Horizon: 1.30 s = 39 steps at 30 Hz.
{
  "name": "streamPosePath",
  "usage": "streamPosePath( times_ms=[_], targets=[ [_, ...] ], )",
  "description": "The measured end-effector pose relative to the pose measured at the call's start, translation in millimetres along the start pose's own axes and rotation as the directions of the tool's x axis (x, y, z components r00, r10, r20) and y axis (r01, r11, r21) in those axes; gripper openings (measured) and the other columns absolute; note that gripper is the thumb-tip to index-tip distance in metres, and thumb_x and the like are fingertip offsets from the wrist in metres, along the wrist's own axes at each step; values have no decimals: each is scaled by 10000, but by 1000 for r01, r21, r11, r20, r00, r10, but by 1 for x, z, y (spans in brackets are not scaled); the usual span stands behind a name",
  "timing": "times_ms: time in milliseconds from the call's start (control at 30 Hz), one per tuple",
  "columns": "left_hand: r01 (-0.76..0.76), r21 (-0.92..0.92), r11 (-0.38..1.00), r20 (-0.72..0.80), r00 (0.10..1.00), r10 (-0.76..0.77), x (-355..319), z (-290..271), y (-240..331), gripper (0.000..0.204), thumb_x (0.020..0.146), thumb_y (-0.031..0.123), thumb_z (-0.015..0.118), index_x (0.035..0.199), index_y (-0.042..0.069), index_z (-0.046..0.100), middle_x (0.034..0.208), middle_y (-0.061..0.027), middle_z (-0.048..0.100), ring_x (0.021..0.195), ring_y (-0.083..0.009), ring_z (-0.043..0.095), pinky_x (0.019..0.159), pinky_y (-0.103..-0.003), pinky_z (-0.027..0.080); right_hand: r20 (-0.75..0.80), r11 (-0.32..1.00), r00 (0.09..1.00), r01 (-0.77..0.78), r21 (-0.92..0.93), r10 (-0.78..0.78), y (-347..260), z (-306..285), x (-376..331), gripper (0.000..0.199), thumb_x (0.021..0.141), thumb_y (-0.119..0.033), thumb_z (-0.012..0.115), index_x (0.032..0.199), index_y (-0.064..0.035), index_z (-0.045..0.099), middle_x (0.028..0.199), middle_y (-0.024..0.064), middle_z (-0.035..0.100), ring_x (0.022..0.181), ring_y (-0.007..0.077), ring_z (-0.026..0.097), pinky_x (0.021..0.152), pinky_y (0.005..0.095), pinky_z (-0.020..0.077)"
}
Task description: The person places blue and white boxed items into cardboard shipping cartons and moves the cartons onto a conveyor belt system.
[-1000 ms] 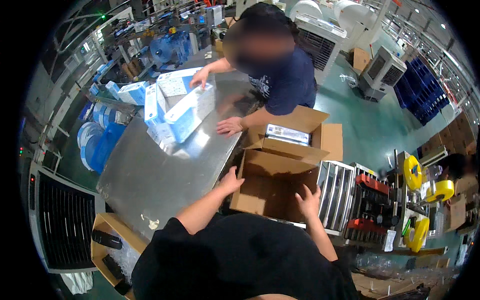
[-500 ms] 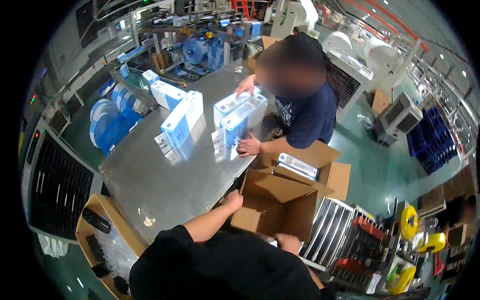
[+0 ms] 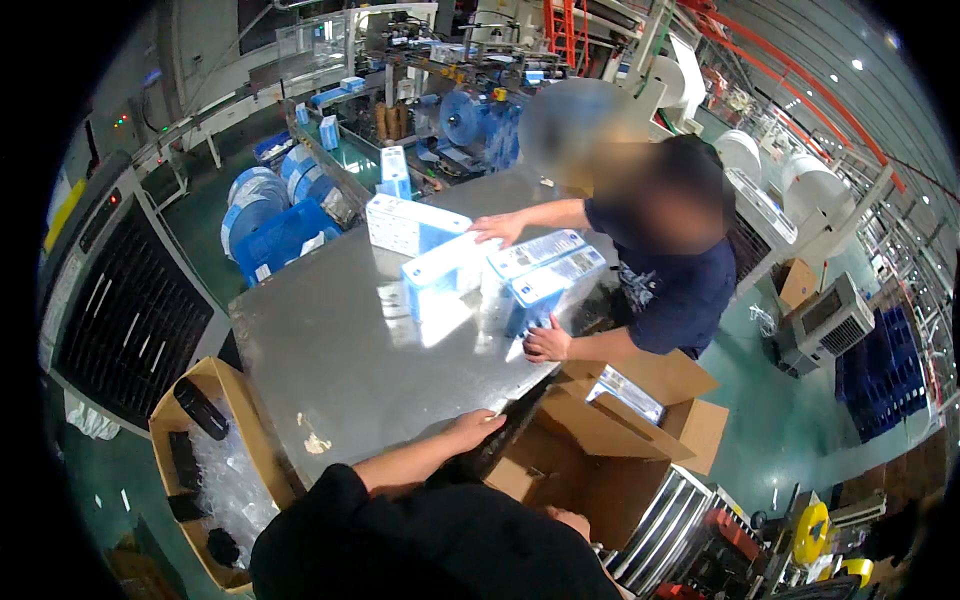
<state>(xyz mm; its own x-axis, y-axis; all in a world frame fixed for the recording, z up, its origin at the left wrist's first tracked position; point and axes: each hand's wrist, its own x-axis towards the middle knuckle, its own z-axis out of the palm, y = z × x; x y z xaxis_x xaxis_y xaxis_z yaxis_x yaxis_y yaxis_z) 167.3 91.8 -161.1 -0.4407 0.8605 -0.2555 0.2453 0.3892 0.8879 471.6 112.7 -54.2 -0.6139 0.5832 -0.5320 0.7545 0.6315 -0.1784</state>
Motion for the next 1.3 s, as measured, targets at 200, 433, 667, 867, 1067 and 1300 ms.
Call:
streamPosePath(
  times_ms=[200, 433, 667, 867, 1067, 1300],
  targets=[
    [55, 64, 996, -249, 968, -37, 5, -129, -34, 401, 874, 385, 632, 1152, 96, 627, 1008, -144, 680, 911, -286, 655, 810, -379, 507, 184, 946, 982, -96, 310, 39, -19, 10, 31, 472, 917, -466, 482, 1201, -109, 602, 1068, 196, 662, 1017, 349, 627, 868, 428, 476],
    [-262, 464, 846, -375, 807, 456, 120, -244, 17, 429, 821, 250, 700, 1192, 71, 582, 1194, -150, 565, 1120, -329, 534, 942, -414, 437, 239, 736, 923, -386, 557, 303, -41, 0, 39, 514, 929, -472, 485, 1240, -75, 583, 1129, 216, 642, 1073, 353, 606, 911, 411, 466],
    [-70, 765, 640, -385, 748, 541, 315, -294, 79, 624, 793, 494, 678, 1313, 180, 537, 1412, -210, 401, 1316, -435, 329, 1078, -529, 278, 247, 521, 855, -482, 704, 457, -67, -23, 43, 531, 926, -423, 533, 1258, -10, 565, 1176, 224, 627, 1124, 328, 591, 947, 384, 450],
    [247, 605, 757, -246, 962, -118, 358, -332, 115, 828, 596, 802, 647, 1259, 308, 609, 1573, -212, 23, 1397, -495, 109, 1076, -548, 283, 8, 682, 832, -461, 568, 555, -66, -19, 9, 392, 914, -332, 602, 1181, -45, 616, 1104, 170, 651, 1049, 262, 607, 909, 372, 456],
    [-225, 633, 741, 125, 974, 190, 351, -286, 93, 474, 743, 627, 651, 973, 227, 763, 1565, -111, 181, 1275, -441, 338, 1051, -502, 340, -326, 805, 827, -230, 548, 458, -78, -90, 55, 225, 858, -184, 712, 998, -13, 667, 788, 122, 677, 681, 215, 651, 642, 322, 518],
    [-489, 549, 678, 486, 847, 217, 200, -217, 107, 371, 779, 511, 692, 1053, 263, 729, 1530, -104, 270, 1253, -503, 379, 1013, -500, 394, -613, 952, 789, 215, 216, -39, -105, -159, 203, 485, 820, -211, 725, 1245, -77, 536, 1355, 216, 461, 1166, 401, 514, 981, 437, 436]
  ],
)
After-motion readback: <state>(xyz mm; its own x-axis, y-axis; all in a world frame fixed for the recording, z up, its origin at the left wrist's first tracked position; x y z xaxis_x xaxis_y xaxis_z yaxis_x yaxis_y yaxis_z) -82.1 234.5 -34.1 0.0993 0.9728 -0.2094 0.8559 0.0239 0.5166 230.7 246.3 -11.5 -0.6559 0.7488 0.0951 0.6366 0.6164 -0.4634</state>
